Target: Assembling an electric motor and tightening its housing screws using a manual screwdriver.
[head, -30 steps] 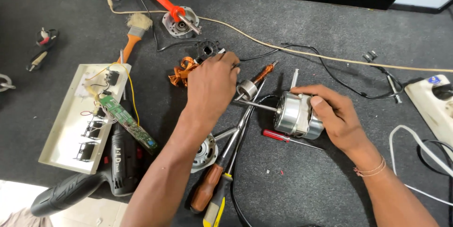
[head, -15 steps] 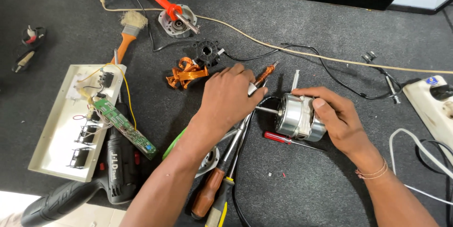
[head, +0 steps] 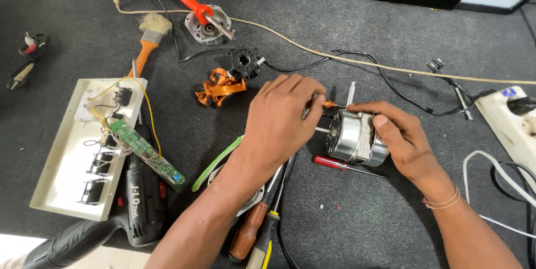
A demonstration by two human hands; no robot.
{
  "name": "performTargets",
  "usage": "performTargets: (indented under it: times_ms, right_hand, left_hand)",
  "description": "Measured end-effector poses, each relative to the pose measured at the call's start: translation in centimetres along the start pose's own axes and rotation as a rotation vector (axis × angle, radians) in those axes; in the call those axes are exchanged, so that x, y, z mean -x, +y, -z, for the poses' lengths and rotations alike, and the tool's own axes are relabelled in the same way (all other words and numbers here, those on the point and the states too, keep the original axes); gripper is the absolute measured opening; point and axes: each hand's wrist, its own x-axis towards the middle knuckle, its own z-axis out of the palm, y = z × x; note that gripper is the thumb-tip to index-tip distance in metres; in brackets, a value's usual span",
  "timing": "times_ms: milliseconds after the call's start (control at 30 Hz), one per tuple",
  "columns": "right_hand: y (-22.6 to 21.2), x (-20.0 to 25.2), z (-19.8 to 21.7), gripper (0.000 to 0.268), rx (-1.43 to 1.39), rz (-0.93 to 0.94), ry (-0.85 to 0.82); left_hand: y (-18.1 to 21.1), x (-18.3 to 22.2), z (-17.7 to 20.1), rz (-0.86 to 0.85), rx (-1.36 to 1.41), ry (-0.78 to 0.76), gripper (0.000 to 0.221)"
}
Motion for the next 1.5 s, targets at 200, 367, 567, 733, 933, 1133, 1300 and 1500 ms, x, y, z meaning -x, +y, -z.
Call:
performTargets:
  times_ms: [200,367,567,733,933,1133,1300,1500]
  right_hand:
    - [0.0,0.0,0.0,0.041,-0.010,-0.020,-0.007]
    - [-0.7,-0.1,-0.1,0.040,-0.024,-0.028,0.005]
    - [-0.6,-0.8,0.7,0.038,-0.026,-0.062,-0.022]
    - [-0.1,-0.9,0.9,0.035,-0.073,-0.114,-0.002]
    - [-0.5,-1.1,0.7,0.031,-0.124,-0.119,0.050]
    - [-0.2,-1.2,1.3,0.028,-0.084,-0.139,0.107]
    - [0.3,-1.2,1.5,0.027,-0.022,-0.115,0.142]
    - [-0.2,-1.1,1.5,0.053,-0.095,0.014,0.038]
  left_hand:
    - [0.0,0.7,-1.2,0.081,-0.114,-0.342,0.027]
    - [0.0,0.2,-0.6,0.168,-0.034,-0.486,0.033]
    - [0.5,-0.8,1.4,0.264,0.022,-0.548,0.025]
    - [0.4,-0.6,1.0,0.284,0.003,-0.567,0.025]
    - [0.6,-0.7,0.9,0.264,-0.017,-0.539,0.025]
    - [1.6,-1.6,3.1,0.190,0.134,-0.585,0.030]
    - [1.0,-0.4,1.7,-0.090,-0.042,-0.356,0.025]
    - [0.5,-0.4,0.9,-0.116,-0.027,-0.207,0.021]
